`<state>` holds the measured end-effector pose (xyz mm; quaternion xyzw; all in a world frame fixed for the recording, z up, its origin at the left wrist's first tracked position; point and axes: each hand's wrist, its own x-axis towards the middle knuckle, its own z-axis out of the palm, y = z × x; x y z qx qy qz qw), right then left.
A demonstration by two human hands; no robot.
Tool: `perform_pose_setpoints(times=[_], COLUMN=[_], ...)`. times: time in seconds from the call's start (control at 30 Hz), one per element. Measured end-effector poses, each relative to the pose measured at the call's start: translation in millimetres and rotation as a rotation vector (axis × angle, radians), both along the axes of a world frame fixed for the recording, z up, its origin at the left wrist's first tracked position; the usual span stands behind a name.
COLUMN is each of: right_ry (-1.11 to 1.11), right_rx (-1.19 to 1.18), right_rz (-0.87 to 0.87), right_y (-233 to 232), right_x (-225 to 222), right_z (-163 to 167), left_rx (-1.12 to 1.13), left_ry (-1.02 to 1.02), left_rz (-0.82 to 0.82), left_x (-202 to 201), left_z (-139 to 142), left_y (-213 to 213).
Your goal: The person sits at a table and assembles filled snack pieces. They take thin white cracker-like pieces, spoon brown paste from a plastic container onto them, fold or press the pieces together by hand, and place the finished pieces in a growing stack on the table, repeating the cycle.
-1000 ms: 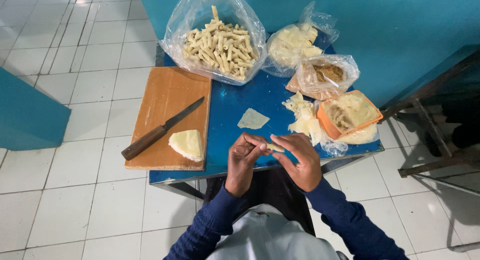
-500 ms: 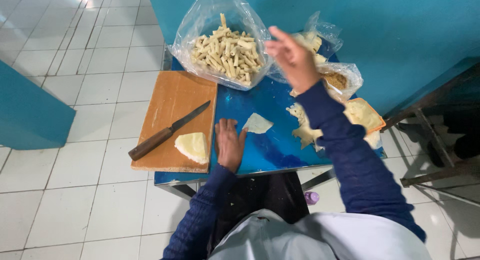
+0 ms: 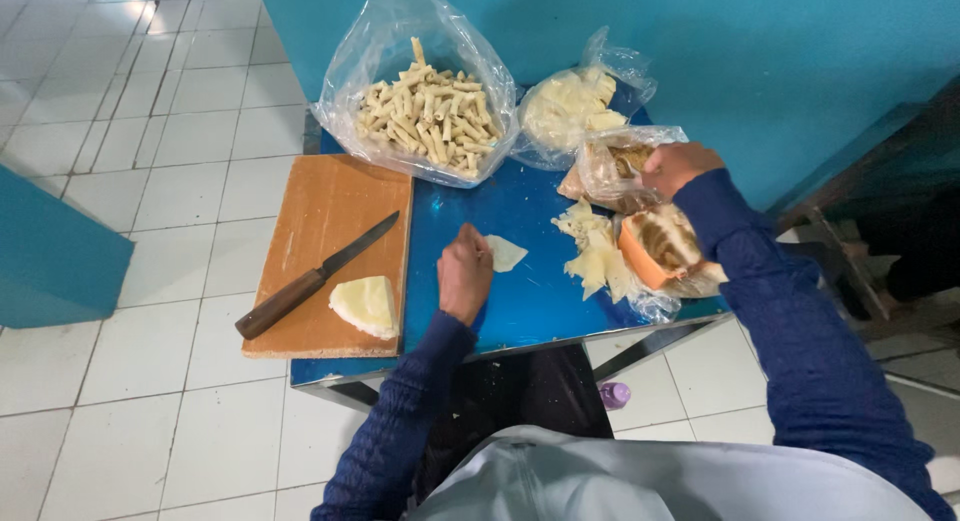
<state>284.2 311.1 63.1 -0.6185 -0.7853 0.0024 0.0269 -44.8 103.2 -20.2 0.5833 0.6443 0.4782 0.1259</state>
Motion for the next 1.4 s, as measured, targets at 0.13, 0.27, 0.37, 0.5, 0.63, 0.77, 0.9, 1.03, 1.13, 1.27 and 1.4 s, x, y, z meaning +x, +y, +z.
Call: perform_pose_setpoints(times=[0.13, 0.27, 0.37, 0.5, 0.63, 0.77, 0.9, 1.03, 1.13, 1.27, 1.4], right_ry=[-0.003, -0.065, -0.156, 0.084, 0.380, 0.481, 0.540, 0.656, 0.610, 0.775, 0.726], right_rx=[0.084, 0.193, 0.203, 0.116, -0.008, -0.049, -0.013, -0.012, -0.047, -0.119, -0.135], right_rz=[0.005, -0.062, -0.087, -0.059, -0.019, -0.053, -0.061, 0.037, 0.180, 0.443, 0.537], right_y=[2.0, -1.9, -6.0, -0.8, 13.3, 11.1, -11.1, -49.9, -85.6, -147.1, -200.7], right_x=[-5.0, 5.3, 10.8, 20.1, 44.4, 67.9, 67.6, 49.4, 20.1, -33.1, -75.2], right_z=[-11.5, -2.9, -0.4, -8.8, -9.8, -8.0, 1.9, 19.2, 22.4, -0.6, -18.6], left_rx=[-0.012, 0.073, 0.045, -0.006, 0.001, 0.006, 0.043, 0.012, -0.004, 0.010, 0.074], left_ry=[-0.233, -0.873, -0.916, -0.385, -0.269, -0.260, -0.236, -0.216, -0.229, -0.291, -0.263], left_rz=[-0.103, -0.389, -0.370, -0.159, -0.092, -0.063, -0.057, -0.041, -0.034, -0.055, -0.059], left_x=[14.5, 28.2, 22.3, 10.6, 7.0, 8.4, 10.7, 7.4, 5.1, 6.7, 9.1], left_z=[13.6, 22.9, 19.5, 10.2, 7.7, 7.1, 8.4, 15.0, 17.6, 15.4, 12.7], left_y=[10.9, 1.5, -33.2, -78.2, -92.4, -96.9, -99.3, -101.6, -105.4, -109.1, -109.6])
